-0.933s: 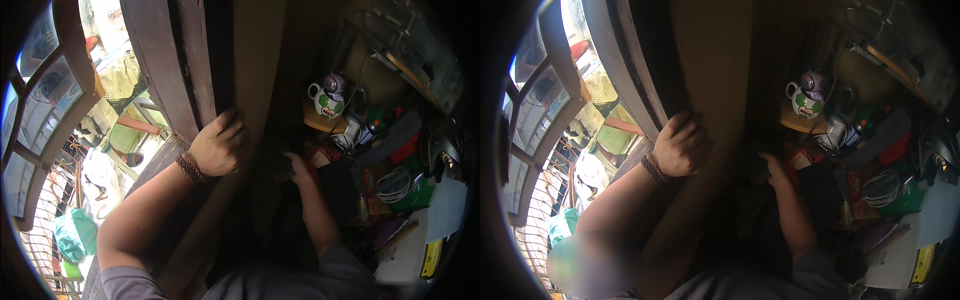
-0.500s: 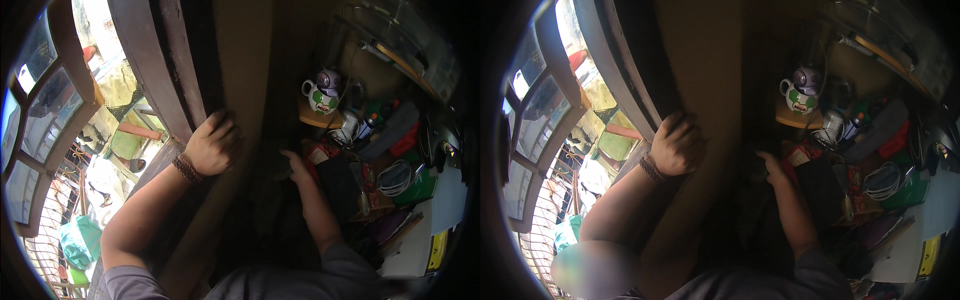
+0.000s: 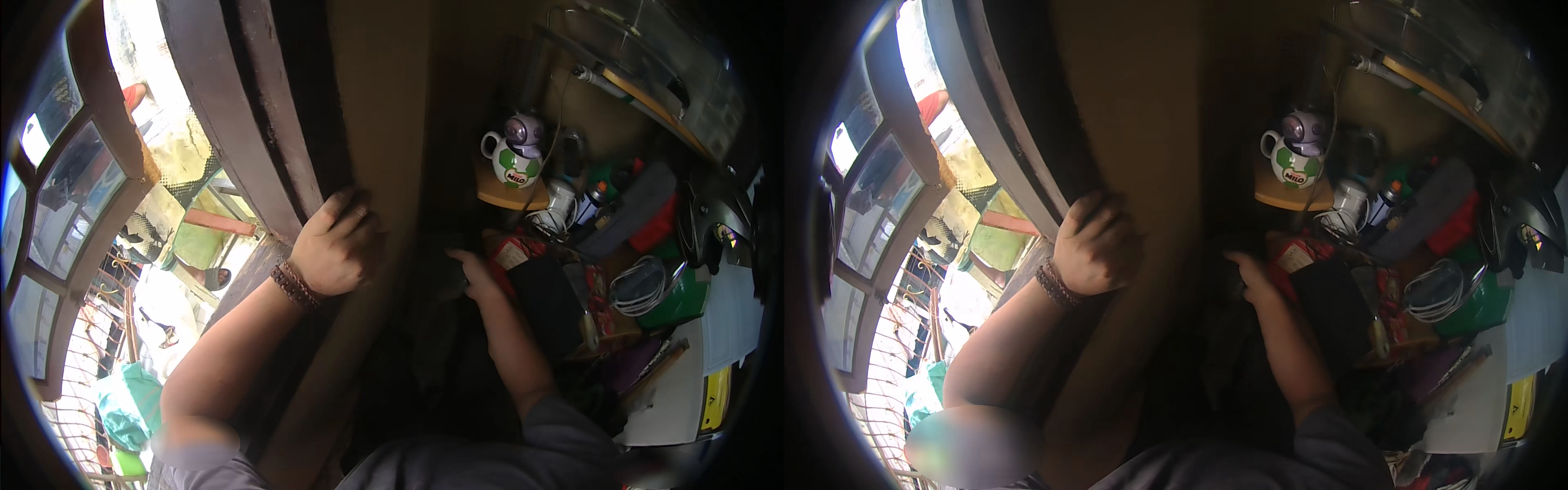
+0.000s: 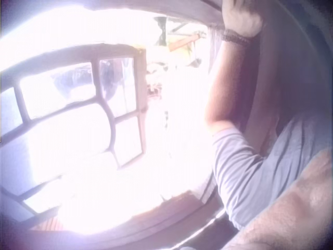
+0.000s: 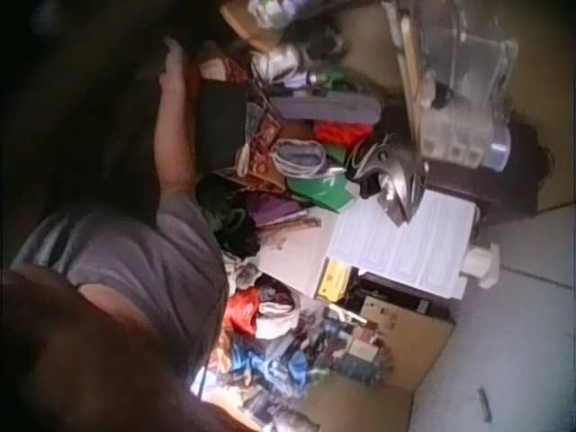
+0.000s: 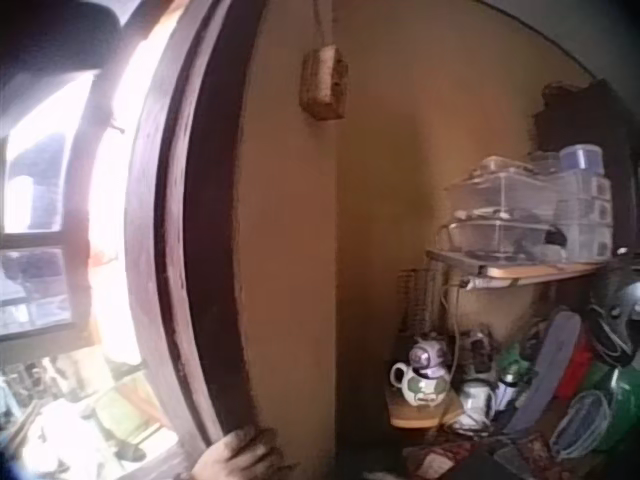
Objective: The person sands a dark rectangular board with a sanding block, first indoors near a window and then on a balcony. They move between locations, sand different sides of the board, and place it on a metal surface before returning inside.
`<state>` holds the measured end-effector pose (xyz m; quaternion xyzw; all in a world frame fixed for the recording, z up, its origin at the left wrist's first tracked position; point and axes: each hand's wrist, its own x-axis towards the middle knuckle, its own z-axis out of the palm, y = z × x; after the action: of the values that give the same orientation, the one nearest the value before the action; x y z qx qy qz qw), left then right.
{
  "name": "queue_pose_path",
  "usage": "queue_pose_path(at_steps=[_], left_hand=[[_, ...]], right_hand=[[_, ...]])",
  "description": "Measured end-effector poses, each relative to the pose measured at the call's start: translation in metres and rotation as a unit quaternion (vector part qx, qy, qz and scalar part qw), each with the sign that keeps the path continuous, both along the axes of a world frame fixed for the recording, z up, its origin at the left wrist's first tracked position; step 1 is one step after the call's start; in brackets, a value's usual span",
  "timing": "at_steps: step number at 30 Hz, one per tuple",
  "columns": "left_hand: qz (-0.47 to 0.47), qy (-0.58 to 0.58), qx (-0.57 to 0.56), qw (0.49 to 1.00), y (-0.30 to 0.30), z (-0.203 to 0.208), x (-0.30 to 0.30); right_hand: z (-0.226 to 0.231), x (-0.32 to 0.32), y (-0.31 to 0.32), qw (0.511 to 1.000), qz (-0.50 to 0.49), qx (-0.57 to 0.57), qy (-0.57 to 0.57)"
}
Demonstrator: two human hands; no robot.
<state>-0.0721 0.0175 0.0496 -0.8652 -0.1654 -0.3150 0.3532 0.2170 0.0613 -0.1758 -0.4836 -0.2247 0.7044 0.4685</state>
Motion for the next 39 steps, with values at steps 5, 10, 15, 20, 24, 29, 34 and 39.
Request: queue_pose_path(at_steps=[5,10,15,20,24,29,34,39], left_hand=[[0.018,0.006,0.001,1.000,-0.002,0.000,-0.004],[0.007,0.012,0.018,1.000,0.001,0.002,0.005],[0.028,-0.008,0.016,0.999,-0.005,0.004,0.017],[0.037,-0.019,0.036,0.998,-0.015,0.007,0.018],[0.036,-0.016,0.037,0.999,-0.006,0.002,0.026],[0.056,-0.017,0.040,0.997,-0.005,0.000,0.014],[-0.009,-0.018,0.017,1.000,0.000,0.005,0.016],[-0.023,-0.016,0.048,0.998,0.006,0.006,0.019]], right_hand=[[0.013,-0.011,-0.006,1.000,-0.016,-0.004,-0.014],[0.012,-0.005,-0.012,0.999,-0.013,0.000,-0.047],[0.046,-0.020,-0.025,0.996,0.021,-0.004,-0.082],[0.038,-0.042,-0.023,0.963,-0.058,0.153,-0.215],[0.040,-0.058,-0.009,0.902,-0.235,0.312,-0.185],[0.161,-0.104,0.005,0.925,-0.100,0.299,-0.214],[0.263,-0.162,0.026,0.725,-0.214,0.591,-0.281],[0.297,-0.121,0.111,0.673,-0.228,0.604,-0.360]])
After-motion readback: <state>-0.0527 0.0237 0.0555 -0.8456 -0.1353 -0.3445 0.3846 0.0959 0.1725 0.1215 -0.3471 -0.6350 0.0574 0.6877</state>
